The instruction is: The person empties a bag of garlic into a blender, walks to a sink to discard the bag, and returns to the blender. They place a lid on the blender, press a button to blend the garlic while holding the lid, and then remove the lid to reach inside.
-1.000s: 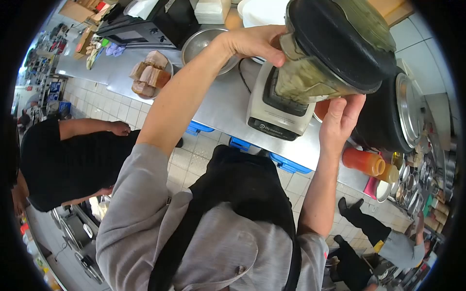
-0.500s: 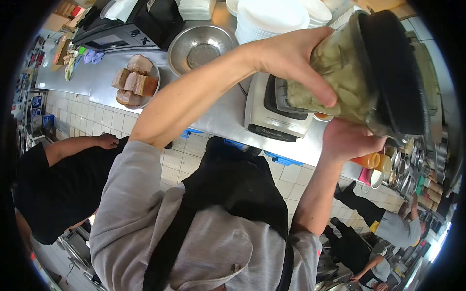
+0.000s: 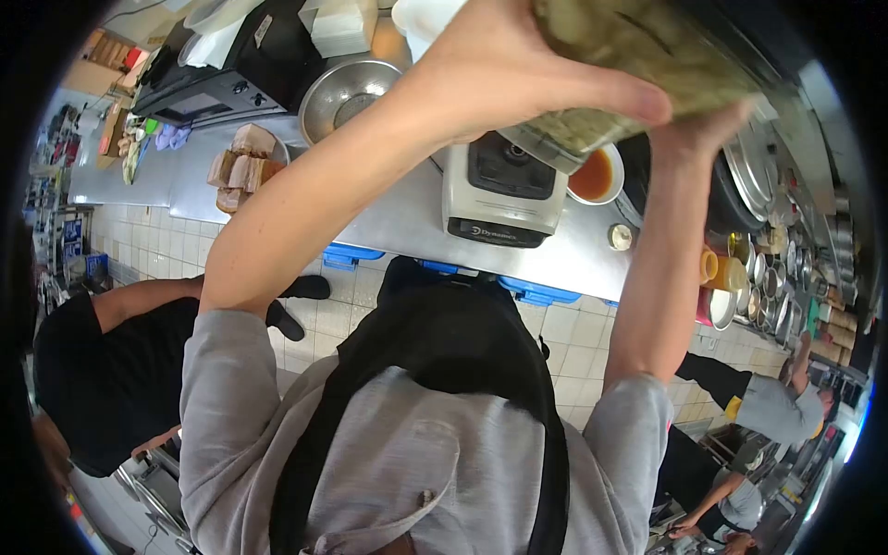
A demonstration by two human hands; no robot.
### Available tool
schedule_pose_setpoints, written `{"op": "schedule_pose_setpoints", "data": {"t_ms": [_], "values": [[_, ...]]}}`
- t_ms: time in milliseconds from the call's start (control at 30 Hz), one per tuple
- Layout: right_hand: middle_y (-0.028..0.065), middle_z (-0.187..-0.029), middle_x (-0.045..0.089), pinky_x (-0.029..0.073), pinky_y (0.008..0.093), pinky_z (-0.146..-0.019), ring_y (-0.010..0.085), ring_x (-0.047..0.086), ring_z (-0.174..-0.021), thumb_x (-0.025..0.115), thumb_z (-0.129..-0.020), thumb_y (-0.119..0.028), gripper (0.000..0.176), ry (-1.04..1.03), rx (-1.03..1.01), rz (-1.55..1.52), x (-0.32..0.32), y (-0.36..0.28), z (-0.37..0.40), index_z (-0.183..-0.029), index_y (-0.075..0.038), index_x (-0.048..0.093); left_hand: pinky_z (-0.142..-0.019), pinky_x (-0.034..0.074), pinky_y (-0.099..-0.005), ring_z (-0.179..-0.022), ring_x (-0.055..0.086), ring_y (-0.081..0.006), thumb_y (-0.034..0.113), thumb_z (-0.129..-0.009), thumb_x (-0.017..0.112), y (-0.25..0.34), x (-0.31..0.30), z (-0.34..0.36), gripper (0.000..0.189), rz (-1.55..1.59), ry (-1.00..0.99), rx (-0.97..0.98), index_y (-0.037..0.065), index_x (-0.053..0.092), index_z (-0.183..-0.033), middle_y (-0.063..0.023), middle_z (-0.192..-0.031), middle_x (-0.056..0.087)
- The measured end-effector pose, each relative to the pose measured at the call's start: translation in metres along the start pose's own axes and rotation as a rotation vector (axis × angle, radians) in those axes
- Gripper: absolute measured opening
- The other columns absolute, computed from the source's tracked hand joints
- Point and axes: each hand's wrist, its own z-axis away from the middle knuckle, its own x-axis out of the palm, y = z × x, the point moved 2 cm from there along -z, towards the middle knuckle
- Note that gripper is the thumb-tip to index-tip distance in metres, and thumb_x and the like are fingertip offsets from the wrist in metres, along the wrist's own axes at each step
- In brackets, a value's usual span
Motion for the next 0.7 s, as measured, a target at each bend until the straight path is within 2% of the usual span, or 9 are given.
{"op": "schedule_pose_setpoints", "data": {"t_ms": [33, 67, 167, 200, 233, 300, 433, 467, 700], "values": [[0.0136, -0.13, 0.061, 0.051, 0.0461, -0.099, 0.0309, 0.061, -0.116, 0.034, -0.101, -0.057, 0.066, 0.008, 0.039, -0.079, 0.011, 0.002, 0.007, -0.134, -0.005, 0.056, -0.119, 0.033, -0.0413, -0.141, 0.04, -0.0368, 0.041, -0.066, 0.094, -0.006, 0.009, 0.001, 0.147, -0.113, 0.228, 0.009, -0.012, -0.014, -0.151, -0.0319, -0.152, 0.033], [0.0136, -0.13, 0.061, 0.051, 0.0461, -0.099, 0.0309, 0.061, -0.116, 0.034, -0.101, -0.057, 0.066, 0.017, 0.032, -0.082, 0.019, 0.003, 0.011, -0.134, -0.005, 0.056, -0.118, 0.035, -0.0392, -0.14, 0.042, -0.0345, 0.033, -0.069, 0.094, -0.013, 0.015, -0.002, 0.142, 0.074, 0.252, 0.103, -0.011, -0.014, -0.151, -0.0285, -0.15, 0.036], [0.0155, -0.128, 0.064, 0.054, 0.0461, -0.098, 0.0303, 0.064, -0.114, 0.048, -0.101, -0.049, 0.056, -0.29, 0.228, -0.516, 0.043, 0.006, 0.022, -0.132, -0.004, 0.059, -0.117, 0.036, -0.0401, -0.141, 0.041, -0.0321, 0.027, -0.074, 0.091, -0.005, 0.023, -0.001, 0.133, 0.074, 0.23, 0.033, -0.008, -0.011, -0.152, -0.0255, -0.149, 0.037], [0.0161, -0.127, 0.066, 0.055, 0.0461, -0.097, 0.0302, 0.065, -0.113, 0.053, -0.101, -0.046, 0.053, -0.393, 0.291, -0.659, 0.042, 0.006, 0.021, -0.132, -0.004, 0.06, -0.117, 0.037, -0.041, -0.14, 0.042, -0.0315, 0.021, -0.077, 0.088, -0.022, 0.018, -0.009, 0.125, 0.375, 0.225, -0.032, -0.005, -0.006, -0.154, -0.024, -0.149, 0.037], [0.0161, -0.127, 0.066, 0.055, 0.0461, -0.097, 0.0302, 0.065, -0.113, 0.053, -0.101, -0.046, 0.053, -0.383, 0.283, -0.661, 0.036, 0.012, 0.013, -0.132, -0.004, 0.06, -0.117, 0.037, -0.041, -0.14, 0.042, -0.0315, 0.021, -0.077, 0.088, -0.042, 0.02, -0.014, 0.125, 0.375, 0.212, -0.036, -0.005, -0.006, -0.154, -0.024, -0.149, 0.037], [0.0165, -0.142, 0.057, 0.051, 0.0513, -0.103, 0.0338, 0.058, -0.124, 0.047, -0.1, -0.058, 0.064, -0.471, 0.546, -0.689, 0.023, 0.037, -0.001, -0.142, -0.011, 0.053, -0.116, 0.038, -0.0416, -0.139, 0.044, -0.0311, 0.018, -0.077, 0.088, -0.071, 0.027, -0.016, 0.123, 0.029, 0.326, 0.215, -0.003, -0.004, -0.154, -0.0236, -0.148, 0.038], [0.016, -0.141, 0.057, 0.051, 0.0506, -0.103, 0.033, 0.058, -0.124, 0.047, -0.1, -0.056, 0.063, -0.459, 0.489, -0.587, -0.001, 0.056, -0.012, -0.141, -0.01, 0.053, -0.112, 0.043, -0.0389, -0.132, 0.049, -0.028, 0.015, -0.076, 0.089, -0.062, 0.04, -0.006, 0.113, -0.006, 0.404, 0.035, -0.003, 0.007, -0.152, -0.0208, -0.143, 0.043], [0.0158, -0.14, 0.057, 0.051, 0.0504, -0.103, 0.0328, 0.058, -0.124, 0.047, -0.1, -0.056, 0.062, -0.465, 0.474, -0.556, -0.003, 0.058, -0.009, -0.141, -0.01, 0.053, -0.11, 0.043, -0.038, -0.13, 0.05, -0.0268, 0.015, -0.076, 0.089, -0.066, 0.044, -0.004, 0.106, 0.016, 0.443, 0.07, -0.004, 0.014, -0.149, -0.0201, -0.14, 0.045], [0.0146, -0.138, 0.058, 0.05, 0.049, -0.103, 0.031, 0.058, -0.124, 0.046, -0.1, -0.052, 0.059, -0.502, 0.372, -0.323, -0.024, 0.076, -0.004, -0.139, -0.008, 0.054, -0.109, 0.044, -0.0372, -0.129, 0.05, -0.0256, 0.014, -0.077, 0.088, -0.077, 0.05, 0.007, 0.1, -0.064, 0.436, -0.011, -0.005, 0.019, -0.147, -0.0197, -0.139, 0.046]]}}
